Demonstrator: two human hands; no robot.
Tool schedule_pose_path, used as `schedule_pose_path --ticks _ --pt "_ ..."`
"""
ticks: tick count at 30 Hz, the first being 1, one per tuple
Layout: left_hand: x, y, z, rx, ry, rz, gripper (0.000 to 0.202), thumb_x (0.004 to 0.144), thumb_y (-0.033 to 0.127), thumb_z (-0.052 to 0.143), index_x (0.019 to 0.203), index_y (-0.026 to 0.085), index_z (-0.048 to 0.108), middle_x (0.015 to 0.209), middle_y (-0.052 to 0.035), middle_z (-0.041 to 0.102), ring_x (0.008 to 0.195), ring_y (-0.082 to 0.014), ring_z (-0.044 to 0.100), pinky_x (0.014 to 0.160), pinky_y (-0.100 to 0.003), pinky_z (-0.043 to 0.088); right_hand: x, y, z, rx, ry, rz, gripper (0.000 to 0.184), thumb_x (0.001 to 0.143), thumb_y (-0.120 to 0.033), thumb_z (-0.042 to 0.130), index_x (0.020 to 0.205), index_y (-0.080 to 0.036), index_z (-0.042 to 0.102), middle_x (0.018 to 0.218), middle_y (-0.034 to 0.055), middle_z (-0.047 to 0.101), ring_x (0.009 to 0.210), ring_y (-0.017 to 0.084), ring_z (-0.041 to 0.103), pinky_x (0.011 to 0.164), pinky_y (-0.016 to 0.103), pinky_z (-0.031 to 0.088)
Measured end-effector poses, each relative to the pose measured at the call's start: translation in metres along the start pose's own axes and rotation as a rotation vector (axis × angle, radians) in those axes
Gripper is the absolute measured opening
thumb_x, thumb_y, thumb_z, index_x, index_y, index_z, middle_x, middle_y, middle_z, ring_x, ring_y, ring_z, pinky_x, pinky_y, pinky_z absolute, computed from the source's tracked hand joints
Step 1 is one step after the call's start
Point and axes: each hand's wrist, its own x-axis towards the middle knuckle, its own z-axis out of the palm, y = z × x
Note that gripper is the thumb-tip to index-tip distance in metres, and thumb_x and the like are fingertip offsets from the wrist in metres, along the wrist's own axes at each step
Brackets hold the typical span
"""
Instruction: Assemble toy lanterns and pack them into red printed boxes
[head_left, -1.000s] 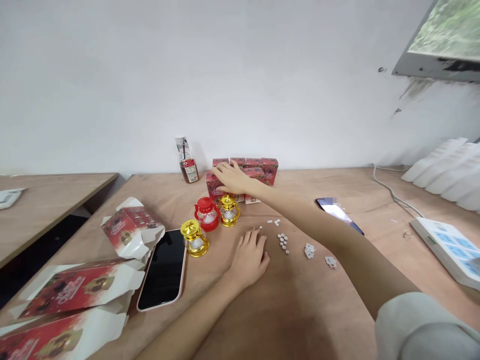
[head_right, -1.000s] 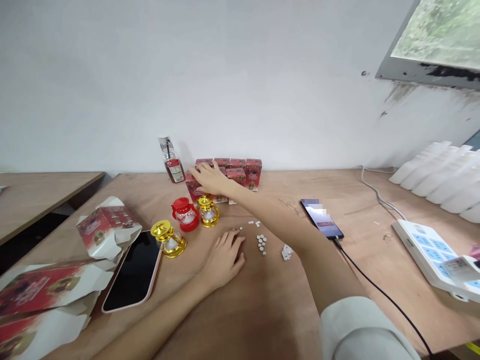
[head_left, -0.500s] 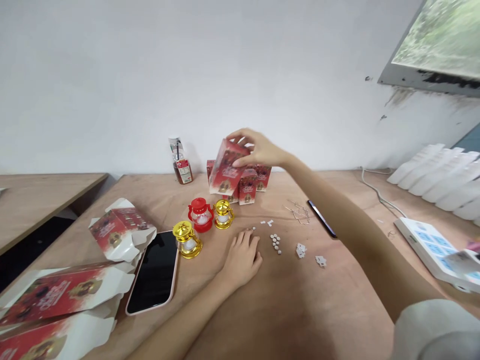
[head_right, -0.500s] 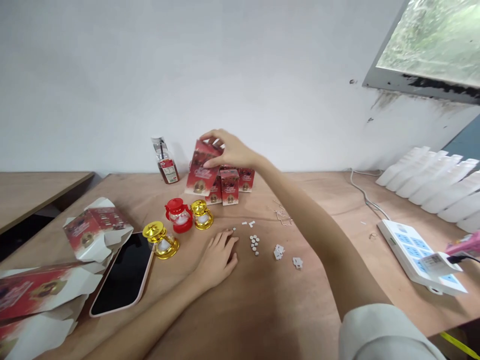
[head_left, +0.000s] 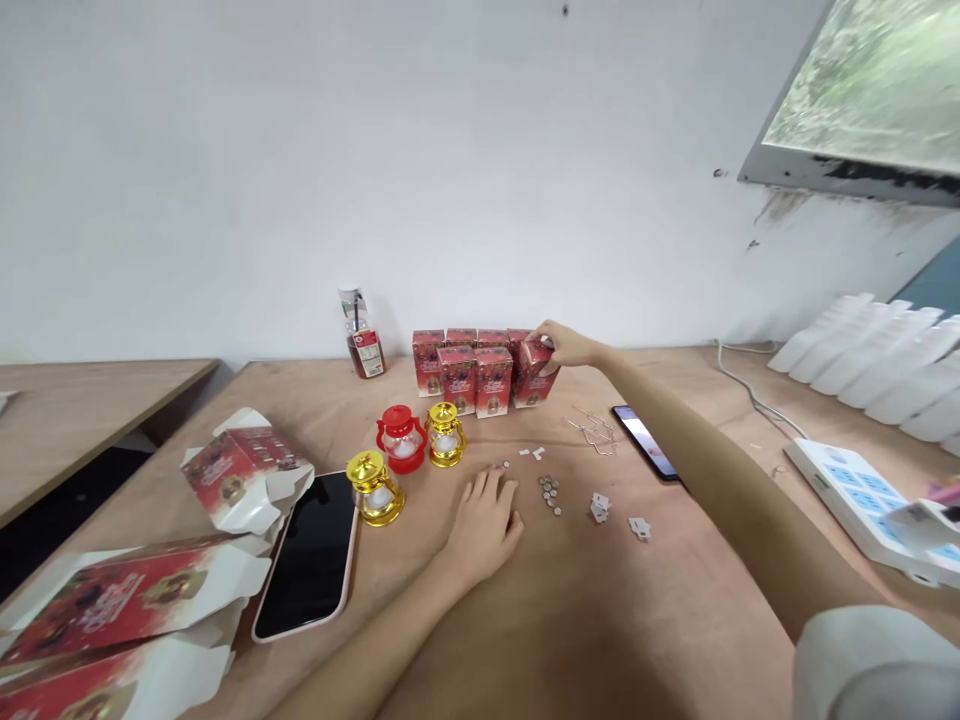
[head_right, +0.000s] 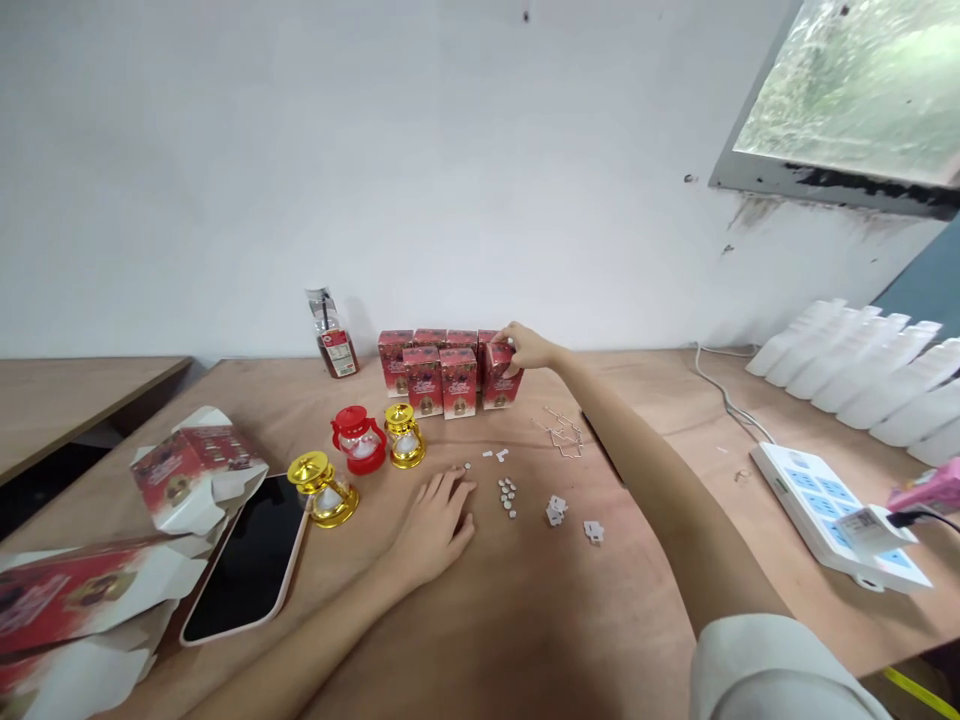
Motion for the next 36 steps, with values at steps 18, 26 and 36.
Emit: schedule_pose_path --ticks 18,26,36 --pt "0.000 0.000 0.002 0.007 -0.001 0.005 0.035 0.082 0.019 0.045 0.116 0.014 0.051 0.131 -0.0160 0.047 0.123 -0.0306 0.040 0.097 -0.048 0.039 0.019 -0.032 0.028 -0.067 -0.073 -0.091 0.067 0.051 -0.024 0.082 0.114 -0.015 0.059 0.110 0.0108 0.056 0.103 0.027 0.053 0.088 0.035 0.045" --pt "0.000 -0.001 0.005 -0.001 0.024 0.012 0.034 0.081 0.018 0.047 0.113 0.014 0.052 0.130 -0.0166 0.048 0.124 -0.0305 0.040 0.098 -0.047 0.039 0.035 -0.052 0.057 -0.006 0.057 -0.185 0.073 0.053 -0.023 0.082 0.119 -0.014 0.052 0.114 0.0109 0.045 0.108 0.026 0.049 0.096 0.043 0.041" --pt "-0.001 -0.001 0.005 0.003 0.036 0.015 0.034 0.081 0.019 0.047 0.113 0.013 0.052 0.130 -0.0175 0.048 0.122 -0.0315 0.042 0.096 -0.048 0.040 0.011 -0.074 0.073 -0.165 0.233 -0.498 0.045 0.081 -0.030 0.064 0.122 -0.017 0.052 0.124 0.0106 0.055 0.117 0.026 0.044 0.098 0.042 0.037"
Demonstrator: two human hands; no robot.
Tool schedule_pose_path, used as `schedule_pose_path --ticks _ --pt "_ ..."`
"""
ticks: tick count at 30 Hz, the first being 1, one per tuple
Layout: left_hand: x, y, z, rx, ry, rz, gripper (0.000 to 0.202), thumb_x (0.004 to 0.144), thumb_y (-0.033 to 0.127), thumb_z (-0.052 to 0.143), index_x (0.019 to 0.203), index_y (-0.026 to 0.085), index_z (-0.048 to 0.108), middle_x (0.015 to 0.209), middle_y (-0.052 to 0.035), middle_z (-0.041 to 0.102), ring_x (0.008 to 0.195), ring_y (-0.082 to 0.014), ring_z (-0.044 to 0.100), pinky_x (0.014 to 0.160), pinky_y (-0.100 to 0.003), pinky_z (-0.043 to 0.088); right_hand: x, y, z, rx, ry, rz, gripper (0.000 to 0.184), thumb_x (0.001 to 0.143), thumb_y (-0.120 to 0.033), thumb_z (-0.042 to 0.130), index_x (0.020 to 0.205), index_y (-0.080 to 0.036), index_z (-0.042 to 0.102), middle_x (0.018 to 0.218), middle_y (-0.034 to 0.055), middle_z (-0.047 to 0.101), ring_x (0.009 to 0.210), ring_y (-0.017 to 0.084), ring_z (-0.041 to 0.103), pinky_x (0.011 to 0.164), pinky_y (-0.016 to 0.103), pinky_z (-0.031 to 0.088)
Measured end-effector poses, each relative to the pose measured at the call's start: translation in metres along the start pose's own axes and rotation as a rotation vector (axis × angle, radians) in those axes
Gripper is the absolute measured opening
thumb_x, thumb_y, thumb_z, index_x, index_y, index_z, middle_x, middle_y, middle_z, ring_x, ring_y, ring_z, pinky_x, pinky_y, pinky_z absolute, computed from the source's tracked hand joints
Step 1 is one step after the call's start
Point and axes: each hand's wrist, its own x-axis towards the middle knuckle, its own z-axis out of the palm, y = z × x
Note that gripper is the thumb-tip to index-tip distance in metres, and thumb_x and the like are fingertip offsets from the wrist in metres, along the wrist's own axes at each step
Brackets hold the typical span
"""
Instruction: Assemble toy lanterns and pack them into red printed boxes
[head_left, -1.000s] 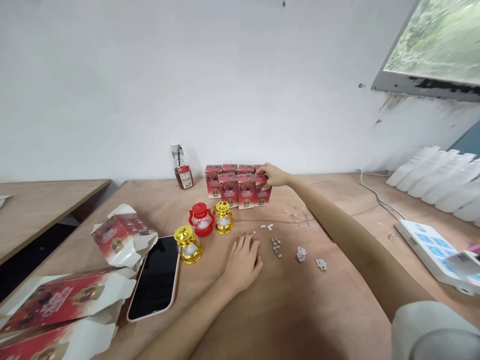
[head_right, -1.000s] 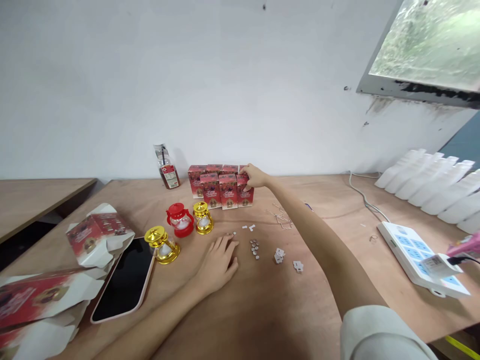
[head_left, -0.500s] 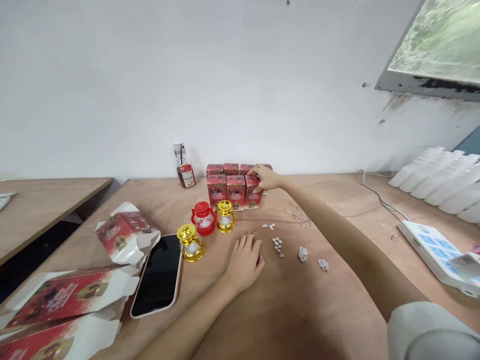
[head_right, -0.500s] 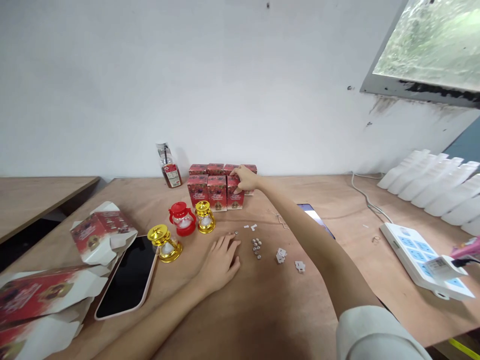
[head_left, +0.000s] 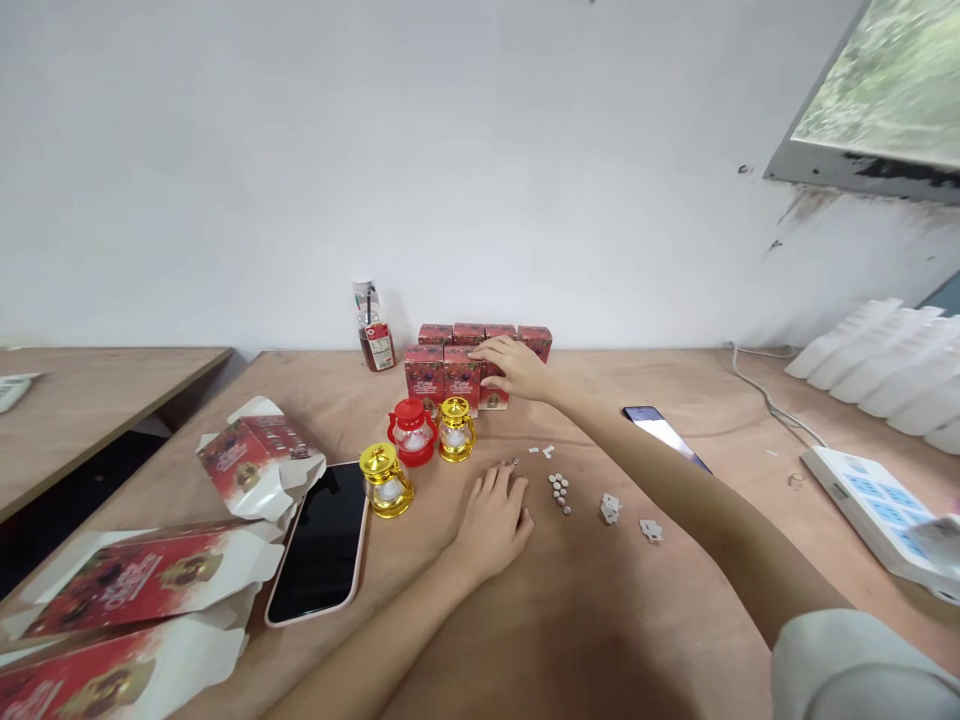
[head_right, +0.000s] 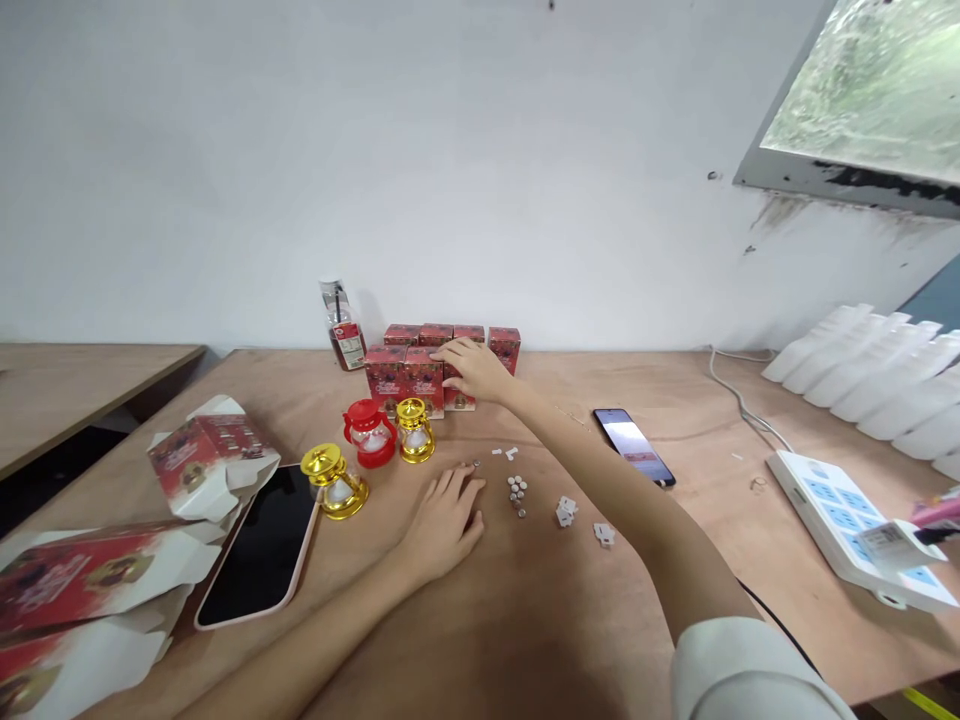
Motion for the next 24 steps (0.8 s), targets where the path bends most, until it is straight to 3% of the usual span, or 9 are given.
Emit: schedule_pose_path --ticks 5,8,10,13,16,21,24 --pt "0.001 0.001 -0.001 0.004 0.005 0.010 0.032 0.081 0.018 0.046 0.112 0.013 0.053 0.130 -0.0175 0.049 0.123 -0.0314 0.042 0.097 -0.048 0.040 -0.006 -0.009 0.015 -0.029 0.117 0.048 0.030 0.090 -0.036 0.049 0.111 -0.016 0.058 0.131 0.0118 0.053 0.122 0.025 0.043 0.105 0.048 0.028" --pt "0.001 0.001 -0.002 0.015 -0.011 0.010 0.033 0.082 0.019 0.046 0.113 0.012 0.053 0.130 -0.0175 0.048 0.123 -0.0314 0.042 0.097 -0.047 0.039 -0.006 -0.015 0.009 -0.059 0.161 0.067 0.035 0.089 -0.042 0.048 0.111 -0.016 0.059 0.137 0.0123 0.046 0.127 0.026 0.038 0.108 0.049 0.023" --pt "0.001 0.001 -0.002 0.031 -0.011 0.009 0.032 0.082 0.019 0.045 0.113 0.013 0.053 0.130 -0.0170 0.049 0.123 -0.0312 0.042 0.096 -0.047 0.040 -0.005 -0.018 0.003 -0.067 0.195 0.084 0.043 0.089 -0.045 0.048 0.121 -0.017 0.054 0.141 0.0111 0.042 0.130 0.025 0.035 0.110 0.049 0.020" --pt "0.001 0.000 -0.001 0.043 -0.005 0.013 0.033 0.082 0.020 0.046 0.113 0.015 0.053 0.129 -0.0160 0.049 0.122 -0.0309 0.043 0.095 -0.047 0.041 -0.003 -0.022 -0.001 -0.059 0.157 0.081 0.049 0.090 -0.046 0.045 0.132 -0.020 0.044 0.141 0.0078 0.043 0.133 0.024 0.032 0.112 0.050 0.014" --pt "0.001 0.000 -0.002 0.023 -0.016 0.013 0.034 0.082 0.021 0.045 0.115 0.013 0.052 0.130 -0.0167 0.048 0.123 -0.0313 0.042 0.097 -0.047 0.040 0.001 -0.028 -0.002 -0.035 0.074 0.070 0.042 0.093 -0.042 0.042 0.129 -0.021 0.048 0.136 0.0055 0.050 0.134 0.025 0.031 0.112 0.055 0.007" --pt "0.003 0.000 -0.005 -0.102 -0.020 -0.029 0.037 0.079 0.023 0.052 0.115 0.014 0.052 0.130 -0.0168 0.048 0.123 -0.0322 0.042 0.099 -0.049 0.038 0.002 -0.066 -0.010 0.079 0.194 0.138 0.036 0.097 -0.034 0.033 0.116 -0.012 0.054 0.117 0.0103 0.058 0.111 0.020 0.048 0.102 0.038 0.033" --pt "0.005 -0.005 -0.005 -0.349 0.010 -0.084 0.045 0.073 0.032 0.063 0.115 0.018 0.051 0.126 -0.0128 0.053 0.119 -0.0310 0.046 0.100 -0.049 0.036 -0.004 -0.091 -0.009 0.037 0.014 0.057 0.038 0.092 -0.043 0.042 0.120 -0.017 0.051 0.113 0.0104 0.056 0.104 0.023 0.050 0.092 0.040 0.039"
